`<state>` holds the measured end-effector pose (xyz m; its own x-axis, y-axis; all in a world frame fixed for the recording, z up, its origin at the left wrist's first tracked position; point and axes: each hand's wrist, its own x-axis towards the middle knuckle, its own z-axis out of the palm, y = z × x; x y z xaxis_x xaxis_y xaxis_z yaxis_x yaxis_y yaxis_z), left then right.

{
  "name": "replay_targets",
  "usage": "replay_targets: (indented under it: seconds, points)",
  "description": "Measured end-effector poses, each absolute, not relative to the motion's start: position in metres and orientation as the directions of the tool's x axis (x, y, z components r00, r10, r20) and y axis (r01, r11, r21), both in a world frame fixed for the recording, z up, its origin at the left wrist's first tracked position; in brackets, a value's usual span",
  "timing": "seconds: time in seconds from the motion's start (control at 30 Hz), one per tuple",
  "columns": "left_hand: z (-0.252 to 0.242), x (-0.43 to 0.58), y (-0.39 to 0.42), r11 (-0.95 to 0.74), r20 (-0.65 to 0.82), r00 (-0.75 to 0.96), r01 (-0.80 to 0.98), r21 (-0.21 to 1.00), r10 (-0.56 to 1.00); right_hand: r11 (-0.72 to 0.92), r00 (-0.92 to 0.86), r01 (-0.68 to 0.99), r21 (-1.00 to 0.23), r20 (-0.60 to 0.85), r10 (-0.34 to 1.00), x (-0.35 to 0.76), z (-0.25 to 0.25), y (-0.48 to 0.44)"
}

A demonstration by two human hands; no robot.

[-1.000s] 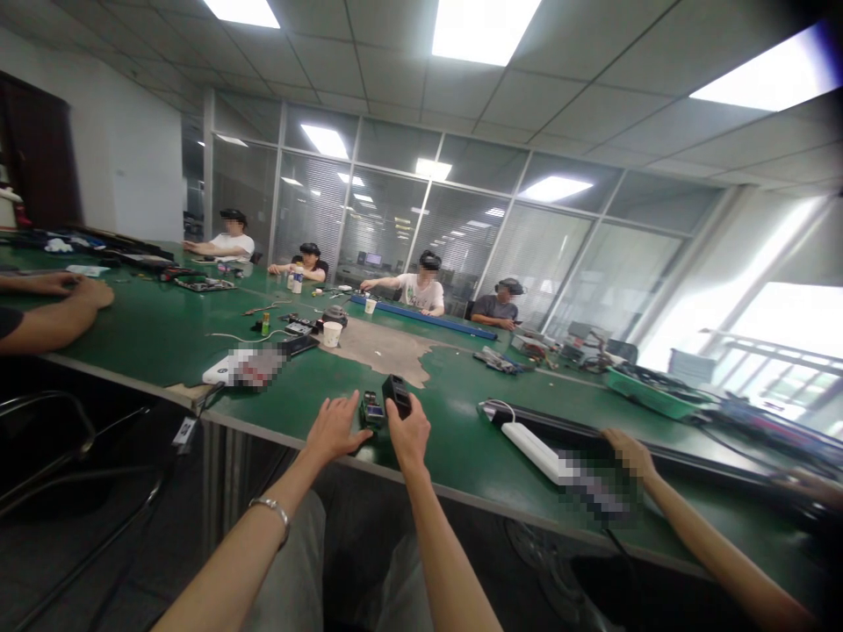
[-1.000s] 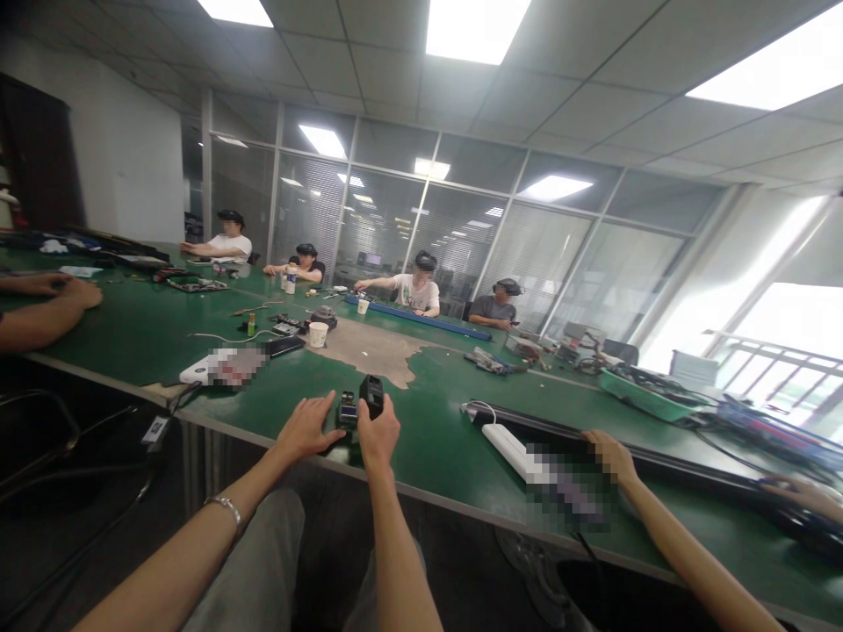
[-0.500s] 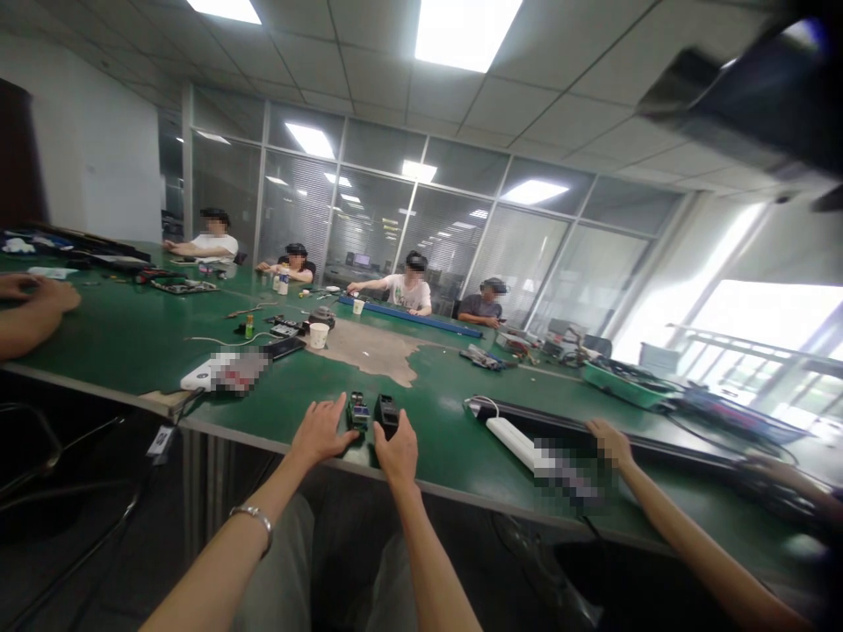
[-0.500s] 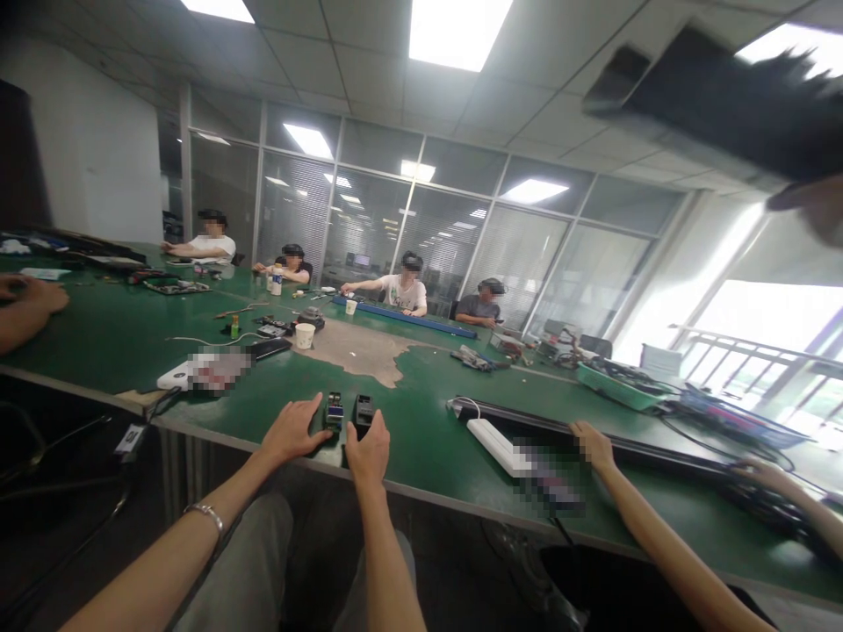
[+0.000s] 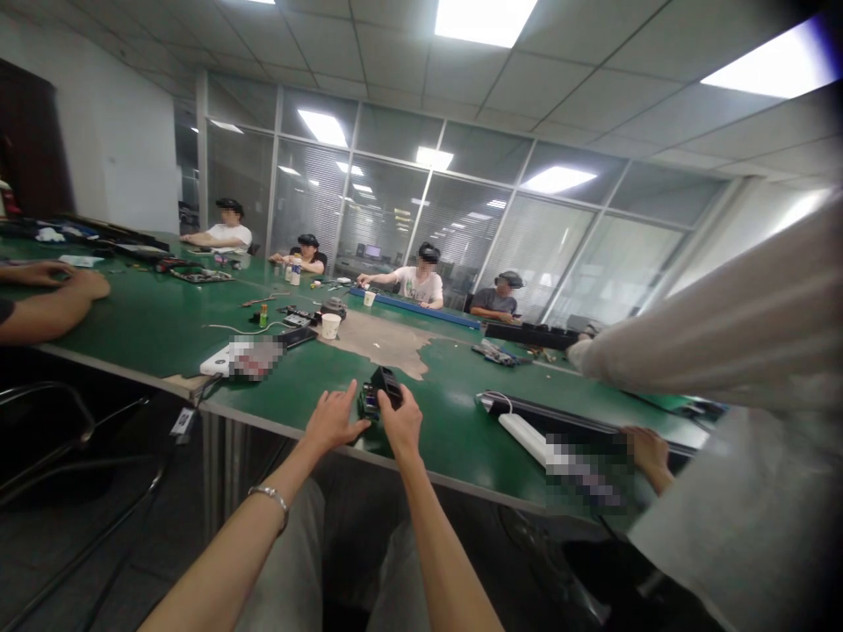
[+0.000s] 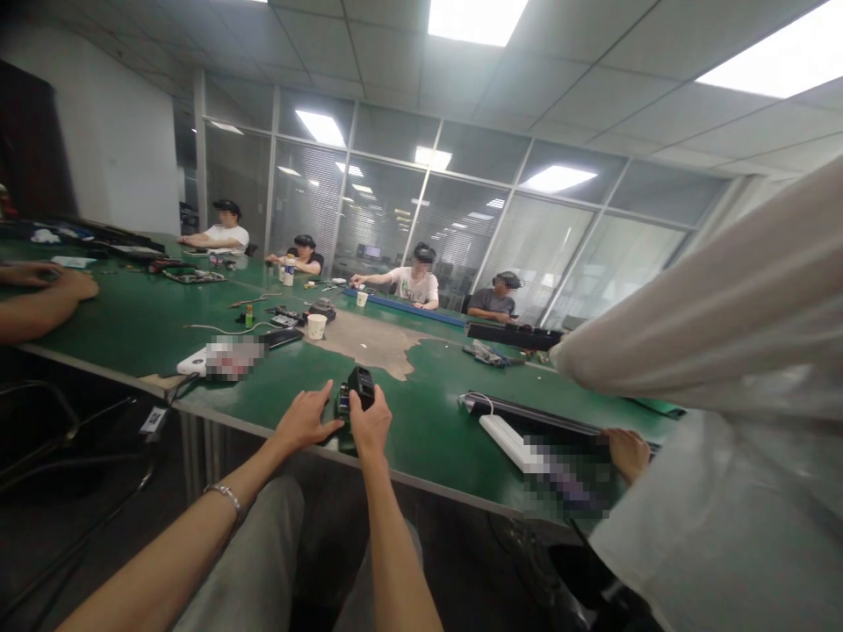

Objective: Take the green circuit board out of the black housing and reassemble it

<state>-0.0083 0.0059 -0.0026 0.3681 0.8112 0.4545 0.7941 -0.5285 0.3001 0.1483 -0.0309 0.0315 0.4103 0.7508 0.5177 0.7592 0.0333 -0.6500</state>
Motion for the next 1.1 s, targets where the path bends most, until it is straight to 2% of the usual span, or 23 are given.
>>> replay_targets:
  seconds: [0.17,0.4,0.5,0.67,0.83,1.1]
  points:
    - [-0.004,-0.01,0.006,-0.544,0.465,0.378,0.784,0.298,0.801,0.035,0.363,0.777,-0.629,0.493,0.791,0.123,0.037,-0.027]
    - [-0.003,-0.011,0.005,-0.534,0.467,0.358,0.779,0.329,0.809,-0.043,0.338,0.816,-0.577,0.415,0.844,0.116,0.024,-0.026]
    - [0.0,-0.012,0.003,-0.574,0.465,0.406,0.757,0.311,0.787,-0.043,0.311,0.833,-0.552,0.403,0.861,0.115,0.017,-0.031]
    - [0.004,-0.013,-0.001,-0.596,0.452,0.439,0.745,0.3,0.776,-0.015,0.28,0.847,-0.532,0.422,0.862,0.114,0.01,-0.034]
    - [0.004,-0.012,-0.001,-0.6,0.474,0.424,0.734,0.318,0.771,0.005,0.301,0.827,-0.563,0.449,0.841,0.115,0.015,-0.032]
    - [0.001,-0.009,0.004,-0.547,0.426,0.4,0.776,0.313,0.811,0.09,0.386,0.771,-0.631,0.575,0.722,0.135,0.043,-0.028]
